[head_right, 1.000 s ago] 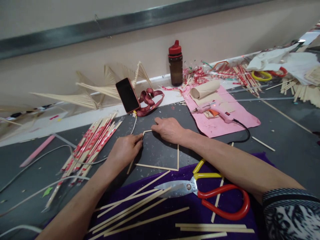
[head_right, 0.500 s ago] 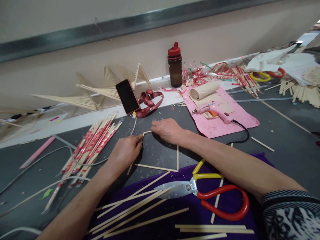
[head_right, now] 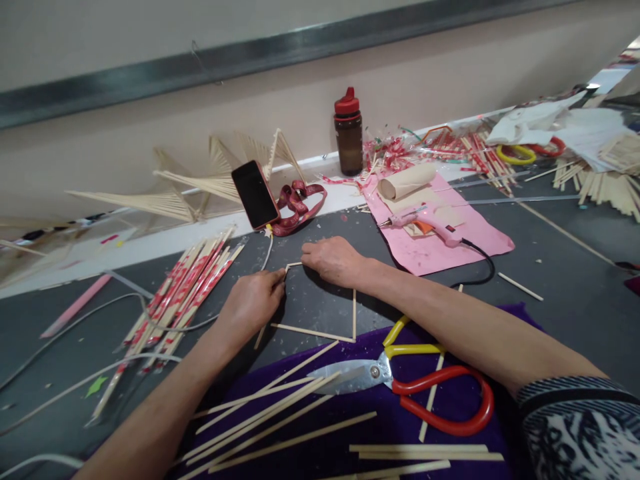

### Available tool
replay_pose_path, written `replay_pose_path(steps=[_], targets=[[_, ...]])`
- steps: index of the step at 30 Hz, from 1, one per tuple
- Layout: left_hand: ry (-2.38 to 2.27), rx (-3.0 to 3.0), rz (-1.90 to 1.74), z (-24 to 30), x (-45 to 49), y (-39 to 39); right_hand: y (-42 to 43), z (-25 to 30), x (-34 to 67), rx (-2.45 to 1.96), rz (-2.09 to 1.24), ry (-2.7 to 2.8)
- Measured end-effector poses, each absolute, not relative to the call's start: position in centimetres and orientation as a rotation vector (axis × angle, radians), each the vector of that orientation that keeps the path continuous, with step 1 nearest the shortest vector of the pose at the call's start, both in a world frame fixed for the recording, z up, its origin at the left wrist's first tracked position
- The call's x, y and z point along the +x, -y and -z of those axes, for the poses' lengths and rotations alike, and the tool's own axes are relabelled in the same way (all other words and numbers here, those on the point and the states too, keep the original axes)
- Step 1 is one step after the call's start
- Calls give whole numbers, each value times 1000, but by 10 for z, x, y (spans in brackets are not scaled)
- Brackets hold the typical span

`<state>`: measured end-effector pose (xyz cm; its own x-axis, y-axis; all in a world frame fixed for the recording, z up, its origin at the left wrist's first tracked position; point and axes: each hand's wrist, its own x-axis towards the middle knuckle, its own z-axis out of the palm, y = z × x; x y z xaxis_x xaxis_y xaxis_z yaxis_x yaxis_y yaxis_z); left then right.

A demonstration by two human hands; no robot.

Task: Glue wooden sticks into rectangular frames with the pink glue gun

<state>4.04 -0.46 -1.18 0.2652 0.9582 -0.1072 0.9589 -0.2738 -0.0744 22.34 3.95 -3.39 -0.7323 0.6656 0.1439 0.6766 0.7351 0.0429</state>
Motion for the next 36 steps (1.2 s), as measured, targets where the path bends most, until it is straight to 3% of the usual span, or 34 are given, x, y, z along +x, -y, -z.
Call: replay_pose_path(steps=[16,36], targets=[[-1960,2216,-81,7,27,-18,-33,34,224,-1122,158,2806],[-1885,1912,-151,-4,23,-35,-33,31,223,-1132,84,2807]])
